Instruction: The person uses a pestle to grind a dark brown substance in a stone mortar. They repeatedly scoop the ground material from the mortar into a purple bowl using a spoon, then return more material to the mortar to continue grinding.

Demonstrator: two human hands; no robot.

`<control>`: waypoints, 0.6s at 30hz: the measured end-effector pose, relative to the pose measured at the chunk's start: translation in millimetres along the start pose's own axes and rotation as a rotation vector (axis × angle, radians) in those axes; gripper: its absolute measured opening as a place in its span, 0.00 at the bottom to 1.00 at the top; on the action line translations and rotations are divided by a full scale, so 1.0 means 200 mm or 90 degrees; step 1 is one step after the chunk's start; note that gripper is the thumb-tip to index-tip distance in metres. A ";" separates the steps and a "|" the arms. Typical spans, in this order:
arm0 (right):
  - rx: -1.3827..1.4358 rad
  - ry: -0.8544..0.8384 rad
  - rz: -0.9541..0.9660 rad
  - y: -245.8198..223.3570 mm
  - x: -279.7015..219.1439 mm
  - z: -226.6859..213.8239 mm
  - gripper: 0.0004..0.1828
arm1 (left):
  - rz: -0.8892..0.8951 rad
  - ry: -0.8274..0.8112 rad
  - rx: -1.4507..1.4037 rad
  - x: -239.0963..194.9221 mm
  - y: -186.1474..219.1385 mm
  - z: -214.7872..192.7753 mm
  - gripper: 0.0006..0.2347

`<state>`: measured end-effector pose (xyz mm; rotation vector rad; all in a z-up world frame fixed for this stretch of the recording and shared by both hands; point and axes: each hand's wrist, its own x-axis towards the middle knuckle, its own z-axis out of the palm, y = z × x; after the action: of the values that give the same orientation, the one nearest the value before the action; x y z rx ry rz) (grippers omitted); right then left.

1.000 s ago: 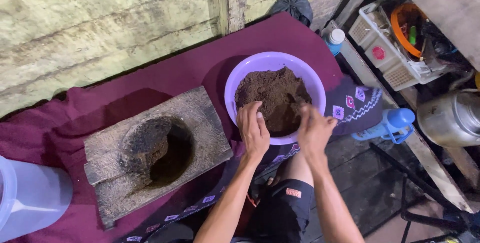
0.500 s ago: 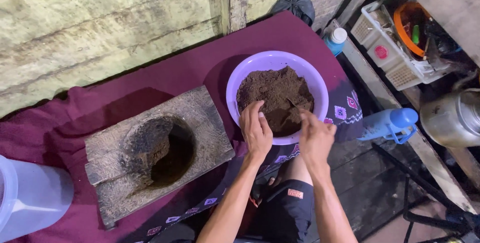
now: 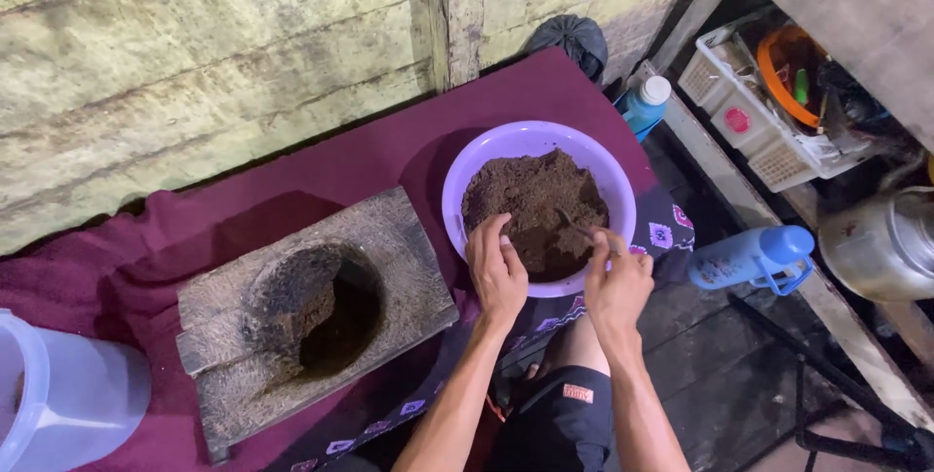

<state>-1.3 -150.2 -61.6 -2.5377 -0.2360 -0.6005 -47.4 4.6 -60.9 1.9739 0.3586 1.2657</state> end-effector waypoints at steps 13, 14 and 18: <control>0.157 -0.095 0.031 -0.04 0.06 0.03 0.11 | -0.012 0.018 -0.015 0.00 -0.03 0.01 0.13; 0.213 -0.099 0.059 -0.03 0.07 0.01 0.13 | -0.017 0.016 -0.020 -0.01 -0.03 0.01 0.13; 0.354 -0.117 0.146 -0.06 0.13 -0.05 0.18 | -0.060 0.005 -0.060 0.00 -0.03 0.01 0.14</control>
<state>13.8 -144.5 -36.5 -2.0367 -0.1460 -0.1748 -44.5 7.3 -65.7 1.8515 0.3851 1.2093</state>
